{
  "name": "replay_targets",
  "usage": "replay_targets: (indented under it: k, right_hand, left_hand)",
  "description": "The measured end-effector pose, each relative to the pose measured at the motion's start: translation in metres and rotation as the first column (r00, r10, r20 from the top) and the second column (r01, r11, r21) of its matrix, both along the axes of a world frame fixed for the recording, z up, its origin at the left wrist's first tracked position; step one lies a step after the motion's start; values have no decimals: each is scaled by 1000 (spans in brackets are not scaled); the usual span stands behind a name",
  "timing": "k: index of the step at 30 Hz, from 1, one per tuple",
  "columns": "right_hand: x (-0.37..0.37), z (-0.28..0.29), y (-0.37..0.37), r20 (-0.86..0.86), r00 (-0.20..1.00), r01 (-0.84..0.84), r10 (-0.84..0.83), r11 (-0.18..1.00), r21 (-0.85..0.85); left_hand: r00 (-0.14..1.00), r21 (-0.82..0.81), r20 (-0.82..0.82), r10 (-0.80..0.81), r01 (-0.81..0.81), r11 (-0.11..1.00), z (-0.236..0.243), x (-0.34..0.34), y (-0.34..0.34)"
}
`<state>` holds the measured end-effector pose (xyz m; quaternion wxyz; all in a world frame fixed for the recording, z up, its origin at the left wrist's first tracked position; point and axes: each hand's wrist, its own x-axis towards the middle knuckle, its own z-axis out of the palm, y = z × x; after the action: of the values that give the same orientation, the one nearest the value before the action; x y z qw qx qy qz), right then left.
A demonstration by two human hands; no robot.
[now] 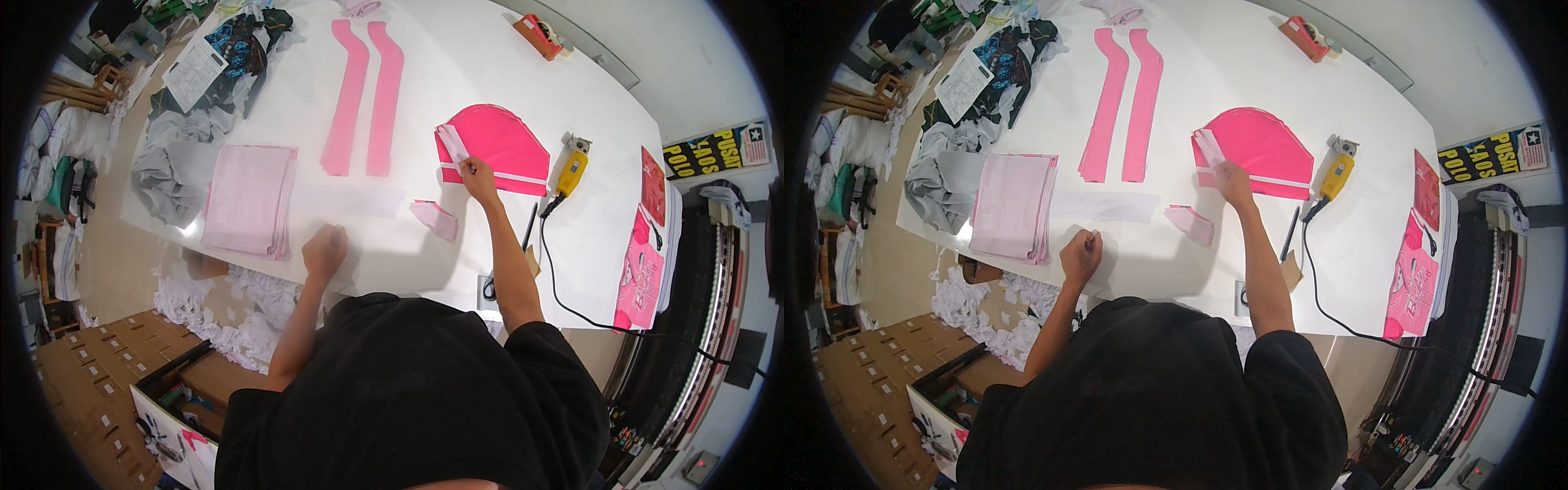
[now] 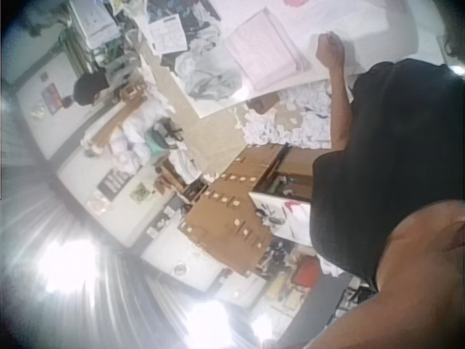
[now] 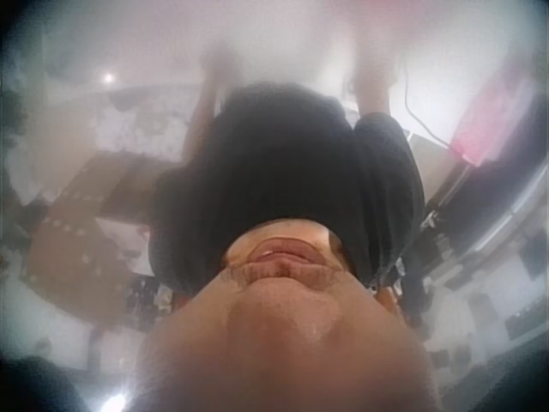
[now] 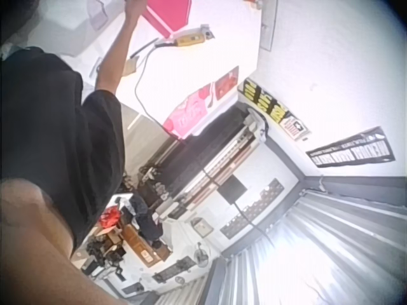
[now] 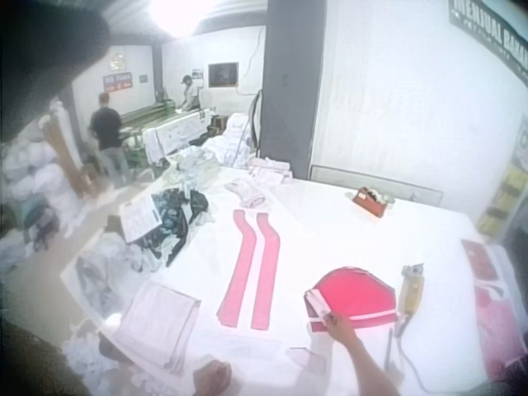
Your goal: The person organizes and aligns pink garment pieces on a work table, smoothing them by hand and stacking matching components together.
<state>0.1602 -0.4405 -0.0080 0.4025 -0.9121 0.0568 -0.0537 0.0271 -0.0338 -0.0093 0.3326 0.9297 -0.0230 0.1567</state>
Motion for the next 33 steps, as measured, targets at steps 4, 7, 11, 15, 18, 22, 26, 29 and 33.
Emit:
replay_targets:
  k: [4,7,11,15,18,22,26,29,33]
  right_hand:
    - [-5,1,6,130,991,36,-38,999,19]
    - [-8,4,5,104,988,-108,114,992,-65]
    - [-16,6,15,81,976,-164,200,933,-319]
    - [-23,24,38,24,983,-156,179,908,-389]
    - [-22,21,32,1,987,-146,159,911,-386]
    - [-20,5,12,14,993,-108,121,922,-373]
    - [-27,34,13,43,993,-82,108,912,-402]
    - [-29,41,17,26,982,-139,188,804,-579]
    - [-48,55,33,3,964,-208,265,762,-613]
  left_hand:
    - [1000,-2,-15,10,-10,1000,-2,-1,1]
    - [1000,6,-19,6,-6,1000,-2,-1,1]
    - [999,-10,-44,10,-10,1000,-1,0,0]
    - [999,6,-28,15,-15,1000,-5,-1,3]
    - [996,0,-92,13,-13,1000,-3,0,0]
    - [959,-279,-247,-136,64,958,4,29,-6]
    - [918,-357,-252,-306,205,911,12,77,-50]
    - [856,-532,-259,-447,260,806,9,126,-108]
    - [593,-625,-625,-507,10,781,57,176,-187]
